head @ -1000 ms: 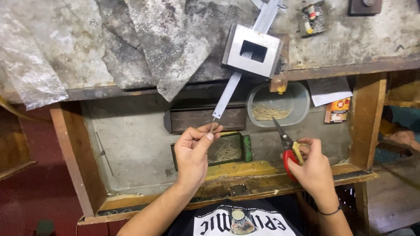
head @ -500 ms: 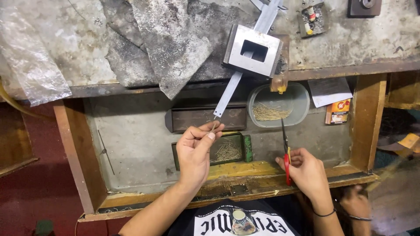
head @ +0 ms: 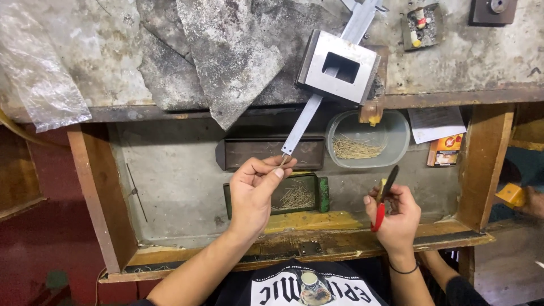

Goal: Cutting individual metal links from a wire coil using hand snips at a jewelry workbench.

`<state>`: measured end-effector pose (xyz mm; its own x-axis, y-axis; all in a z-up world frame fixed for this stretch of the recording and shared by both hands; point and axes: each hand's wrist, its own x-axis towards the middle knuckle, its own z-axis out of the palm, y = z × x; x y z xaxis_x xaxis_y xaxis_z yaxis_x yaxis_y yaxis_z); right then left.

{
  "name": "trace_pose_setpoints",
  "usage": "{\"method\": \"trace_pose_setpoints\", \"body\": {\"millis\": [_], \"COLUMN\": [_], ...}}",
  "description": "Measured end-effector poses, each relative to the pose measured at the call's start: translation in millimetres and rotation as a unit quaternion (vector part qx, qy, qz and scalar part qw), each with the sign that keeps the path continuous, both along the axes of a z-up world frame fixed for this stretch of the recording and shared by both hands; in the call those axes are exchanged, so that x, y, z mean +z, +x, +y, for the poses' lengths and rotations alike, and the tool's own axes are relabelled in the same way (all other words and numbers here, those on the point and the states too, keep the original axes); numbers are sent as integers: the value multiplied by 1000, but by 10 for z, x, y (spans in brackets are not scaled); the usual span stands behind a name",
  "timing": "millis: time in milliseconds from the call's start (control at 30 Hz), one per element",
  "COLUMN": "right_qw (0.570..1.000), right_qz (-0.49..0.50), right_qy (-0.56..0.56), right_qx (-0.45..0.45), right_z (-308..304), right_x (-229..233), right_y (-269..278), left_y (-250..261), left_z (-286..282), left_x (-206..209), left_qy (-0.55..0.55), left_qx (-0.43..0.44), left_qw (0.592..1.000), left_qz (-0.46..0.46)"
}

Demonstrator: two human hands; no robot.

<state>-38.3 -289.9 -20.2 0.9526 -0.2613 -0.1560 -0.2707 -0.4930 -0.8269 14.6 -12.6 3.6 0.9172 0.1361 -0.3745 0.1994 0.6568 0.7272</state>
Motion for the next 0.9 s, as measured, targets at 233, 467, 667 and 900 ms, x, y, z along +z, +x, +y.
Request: {"method": "trace_pose_setpoints", "body": {"millis": [233,467,667,900], "right_qw": [1000,1000,1000,999], "right_qz": [3,13,24,19], "right_qy": [13,18,10,1], "right_qx": [-6,1,9,27], "right_z": [-67,-56,-41,-45], "right_x": [-103,-102,-89,-79], "right_y": [1,34,54,66], "left_y": [33,24,15,27], "left_z": [2,-47,-60,-60], "left_x": [9,8,-4,16], "left_qy": [22,8,0,0], "left_qx": [-8,11,21,20], "left_qw": [1000,1000,1000,1000], "left_qz": [8,13,14,13]}}
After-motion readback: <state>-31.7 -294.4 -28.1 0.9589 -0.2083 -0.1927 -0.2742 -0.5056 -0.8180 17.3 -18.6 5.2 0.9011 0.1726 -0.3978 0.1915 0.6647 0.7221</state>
